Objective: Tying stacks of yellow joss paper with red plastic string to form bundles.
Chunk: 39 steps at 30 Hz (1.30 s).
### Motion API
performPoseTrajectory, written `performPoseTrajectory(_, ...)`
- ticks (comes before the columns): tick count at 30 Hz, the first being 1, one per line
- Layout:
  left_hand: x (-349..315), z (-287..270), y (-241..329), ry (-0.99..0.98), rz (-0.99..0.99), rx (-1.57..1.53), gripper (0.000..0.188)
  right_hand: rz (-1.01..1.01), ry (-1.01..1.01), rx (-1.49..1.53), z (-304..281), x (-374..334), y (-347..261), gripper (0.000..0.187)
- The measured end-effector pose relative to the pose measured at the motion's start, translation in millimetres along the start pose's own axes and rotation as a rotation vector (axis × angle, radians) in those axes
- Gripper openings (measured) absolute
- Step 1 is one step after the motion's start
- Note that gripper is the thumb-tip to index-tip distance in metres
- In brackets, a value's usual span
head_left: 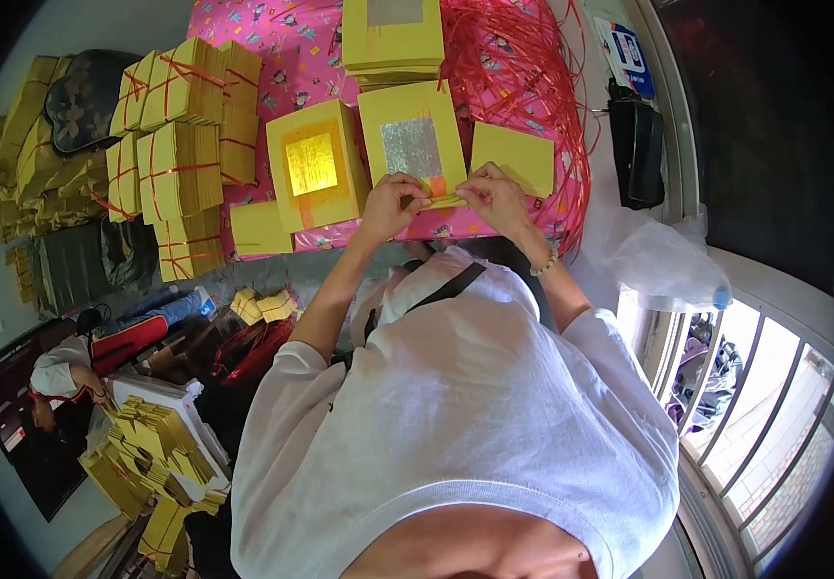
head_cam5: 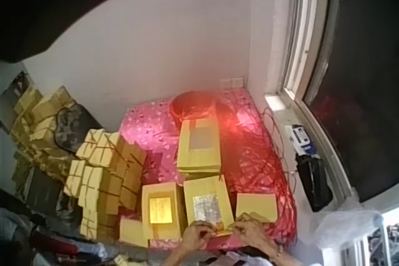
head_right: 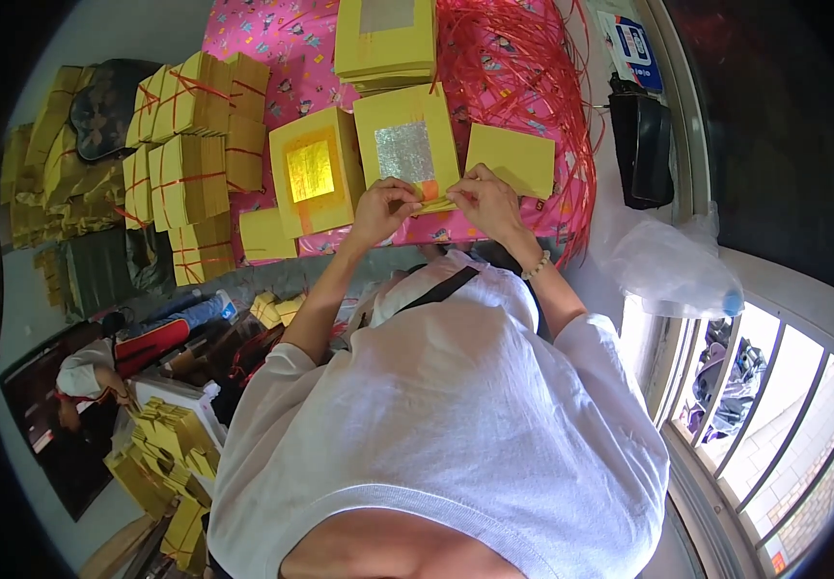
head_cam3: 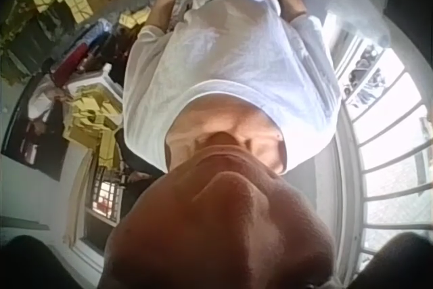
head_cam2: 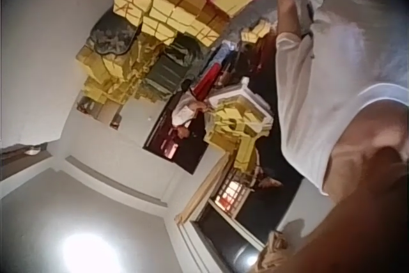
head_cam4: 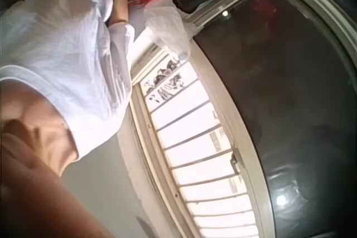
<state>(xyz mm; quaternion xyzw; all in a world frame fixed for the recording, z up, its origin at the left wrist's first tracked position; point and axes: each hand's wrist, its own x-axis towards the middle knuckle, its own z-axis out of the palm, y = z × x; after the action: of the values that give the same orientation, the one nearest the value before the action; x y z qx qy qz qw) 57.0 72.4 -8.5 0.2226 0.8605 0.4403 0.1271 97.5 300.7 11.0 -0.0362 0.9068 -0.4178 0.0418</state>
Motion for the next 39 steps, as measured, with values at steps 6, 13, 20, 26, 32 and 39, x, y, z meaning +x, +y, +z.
performPoseTrajectory(6, 0, 2, -2, 0.003, -0.015, -0.029, 0.016, -0.052, 0.036, 0.017, 3, 2, 4, 0.013)
performPoseTrajectory(13, 0, 2, -4, 0.005, -0.024, -0.043, 0.015, -0.058, 0.028, 0.005, 2, 4, 2, 0.013)
performPoseTrajectory(20, -2, -4, 19, 0.040, 0.103, 0.098, 0.024, -0.077, 0.038, 0.010, -4, 5, -15, 0.010)
performPoseTrajectory(26, 8, -3, 23, 0.154, 0.189, 0.343, 0.032, -0.123, 0.104, 0.104, -9, 21, -28, 0.017)
performPoseTrajectory(32, 11, -32, 48, 0.294, 0.035, 0.128, 0.026, 0.101, 0.153, 0.523, 1, 34, -23, 0.074)
performPoseTrajectory(39, 5, -45, 75, 0.078, -0.096, -0.775, 0.033, -0.085, -0.120, 1.036, 5, 40, -26, 0.092)
